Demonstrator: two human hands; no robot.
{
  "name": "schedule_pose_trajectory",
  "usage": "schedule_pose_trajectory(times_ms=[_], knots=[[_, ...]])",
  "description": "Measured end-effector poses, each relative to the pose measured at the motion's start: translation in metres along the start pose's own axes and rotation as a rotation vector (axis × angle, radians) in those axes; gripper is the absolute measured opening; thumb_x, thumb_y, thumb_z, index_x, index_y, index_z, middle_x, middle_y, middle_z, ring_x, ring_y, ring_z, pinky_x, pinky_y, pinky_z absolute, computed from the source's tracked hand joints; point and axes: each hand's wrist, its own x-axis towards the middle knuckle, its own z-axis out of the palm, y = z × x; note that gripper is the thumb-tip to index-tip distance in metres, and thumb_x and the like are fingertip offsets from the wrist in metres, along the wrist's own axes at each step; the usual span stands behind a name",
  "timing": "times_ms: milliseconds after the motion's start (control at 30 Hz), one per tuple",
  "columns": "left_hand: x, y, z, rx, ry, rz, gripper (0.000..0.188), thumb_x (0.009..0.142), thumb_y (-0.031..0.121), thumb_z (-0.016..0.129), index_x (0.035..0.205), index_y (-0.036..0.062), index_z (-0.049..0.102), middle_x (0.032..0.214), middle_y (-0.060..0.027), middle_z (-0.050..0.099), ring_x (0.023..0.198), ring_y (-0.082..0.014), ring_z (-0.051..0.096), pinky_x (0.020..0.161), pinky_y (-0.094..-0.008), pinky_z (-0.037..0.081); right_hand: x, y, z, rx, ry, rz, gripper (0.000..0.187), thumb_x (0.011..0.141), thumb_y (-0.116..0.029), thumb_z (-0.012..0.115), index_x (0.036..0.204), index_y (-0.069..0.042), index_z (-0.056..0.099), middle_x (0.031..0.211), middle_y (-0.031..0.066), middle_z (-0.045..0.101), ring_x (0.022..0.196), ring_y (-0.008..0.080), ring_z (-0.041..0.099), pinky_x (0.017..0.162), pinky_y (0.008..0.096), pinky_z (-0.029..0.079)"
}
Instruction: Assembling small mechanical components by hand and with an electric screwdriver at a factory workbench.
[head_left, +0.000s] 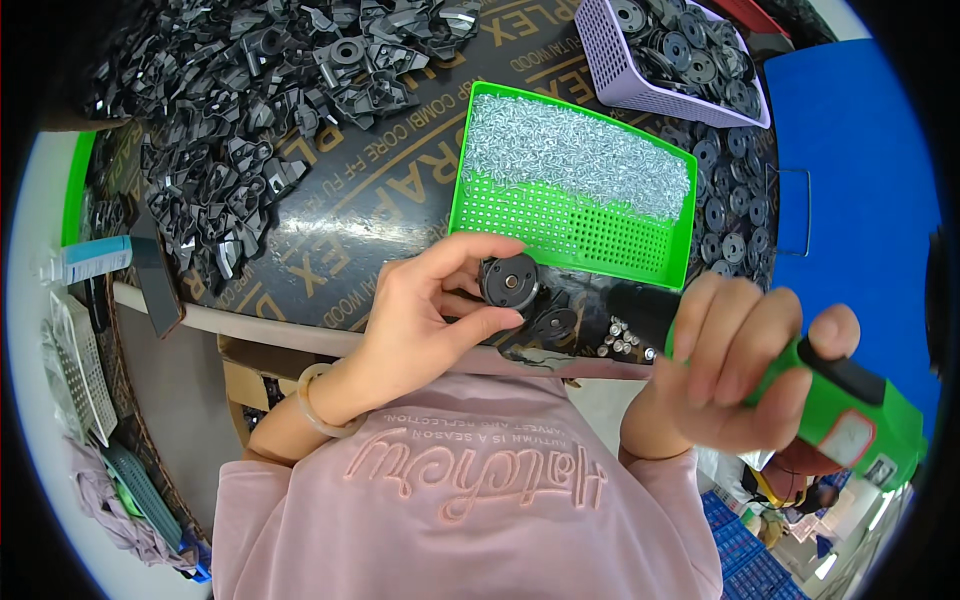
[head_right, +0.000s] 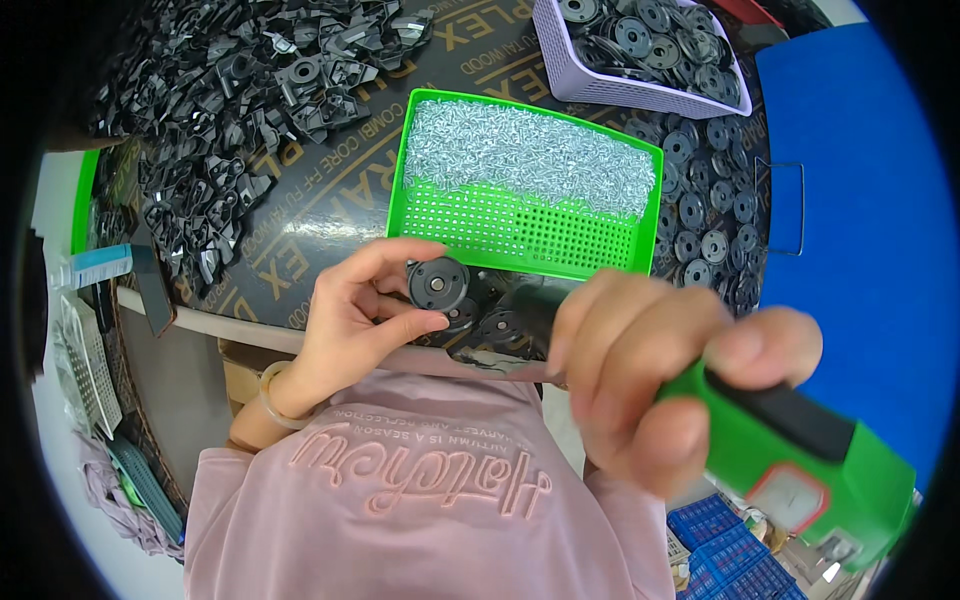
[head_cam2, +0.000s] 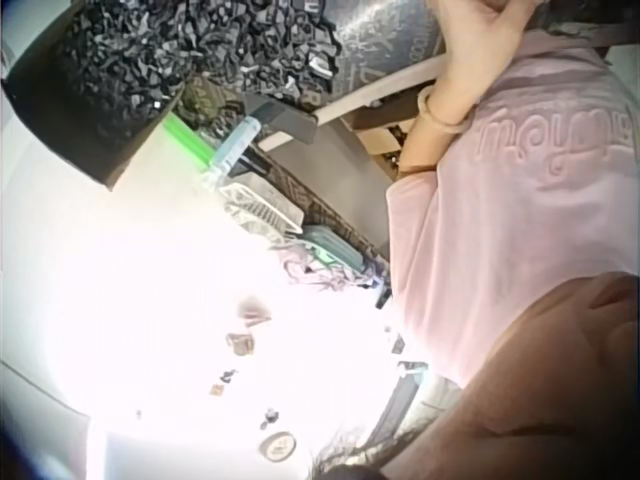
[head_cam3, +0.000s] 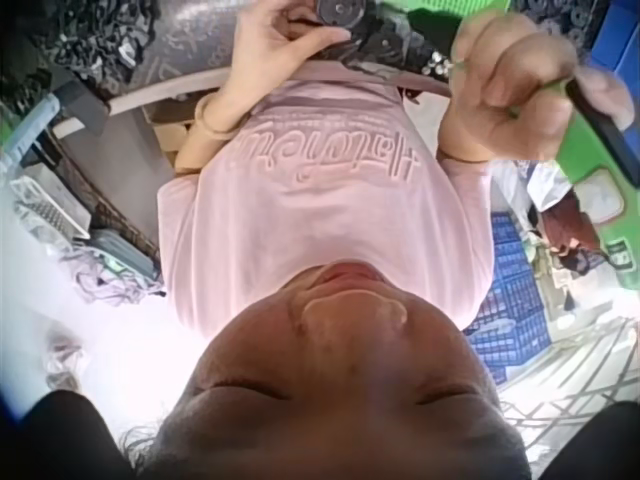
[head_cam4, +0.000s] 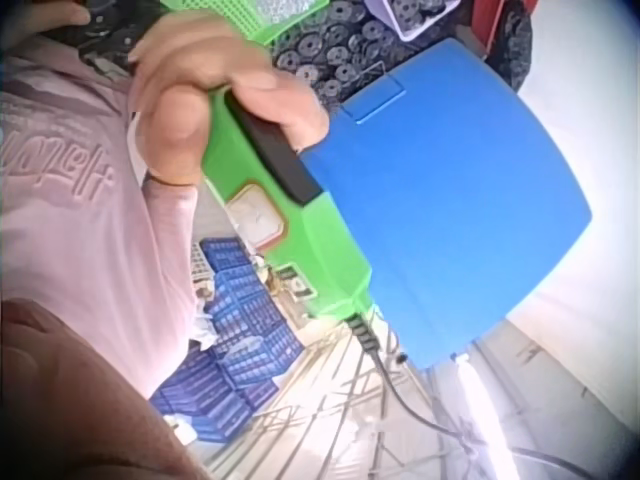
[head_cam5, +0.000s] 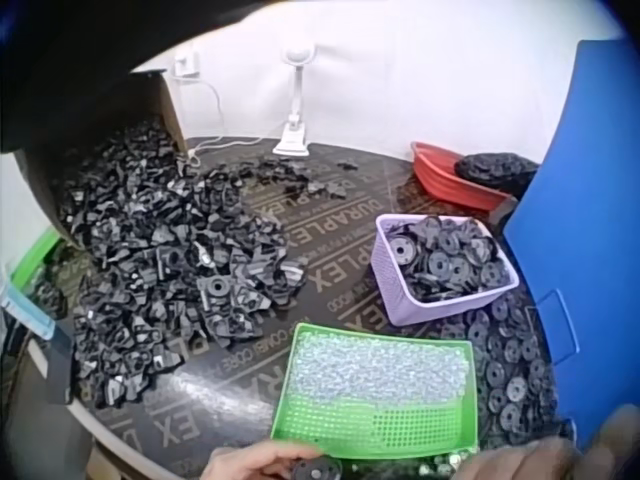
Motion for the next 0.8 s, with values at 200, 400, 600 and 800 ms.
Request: schedule_pose_trajectory(times_ms=[200, 400, 600, 800], knots=[[0.000, -0.001, 0.003, -0.015, -0.007, -0.039, 0.056, 0.078, -0.017, 0.073, 0.130, -0.0012, 0.059, 0.082, 0.0017, 0.056, 0.076, -0.0035, 0.059, 0.067, -0.0191, 0.052, -0.005, 0.002, 0.010, -0.005, -0.028, 0.042, 0.030, 0.101, -0.024, 0.058, 0.123, -0.013, 0.042, 0.071, 0.0015, 0.053, 0.056, 0.0120, 0.049, 0.058, 0.0306, 0.044], [0.000, 0.001, 0.004, -0.005, -0.011, -0.062, 0.056, 0.078, -0.018, 0.072, 0.130, -0.0018, 0.059, 0.086, -0.0007, 0.060, 0.078, -0.0037, 0.060, 0.068, -0.0185, 0.054, -0.005, 0.008, 0.011, -0.029, -0.032, 0.045, 0.028, 0.101, -0.022, 0.058, 0.122, -0.013, 0.041, 0.070, 0.0015, 0.053, 0.055, 0.0122, 0.049, 0.056, 0.0306, 0.044], [-0.001, 0.002, 0.004, -0.012, -0.018, -0.060, 0.055, 0.078, -0.019, 0.071, 0.129, -0.0024, 0.059, 0.087, -0.0013, 0.061, 0.078, -0.0041, 0.061, 0.068, -0.0187, 0.054, -0.007, 0.007, 0.015, -0.023, 0.008, 0.061, 0.025, 0.100, -0.019, 0.059, 0.116, -0.013, 0.041, 0.071, 0.0016, 0.053, 0.056, 0.0122, 0.049, 0.056, 0.0307, 0.044], [0.003, 0.005, 0.005, -0.047, -0.085, -0.082, 0.054, 0.079, -0.020, 0.068, 0.129, -0.0041, 0.059, 0.093, -0.0048, 0.065, 0.082, -0.0057, 0.063, 0.069, -0.0195, 0.054, -0.005, 0.004, 0.011, -0.015, -0.043, 0.068, 0.022, 0.099, -0.015, 0.060, 0.110, -0.011, 0.042, 0.071, 0.0023, 0.054, 0.056, 0.0125, 0.051, 0.055, 0.0300, 0.043]])
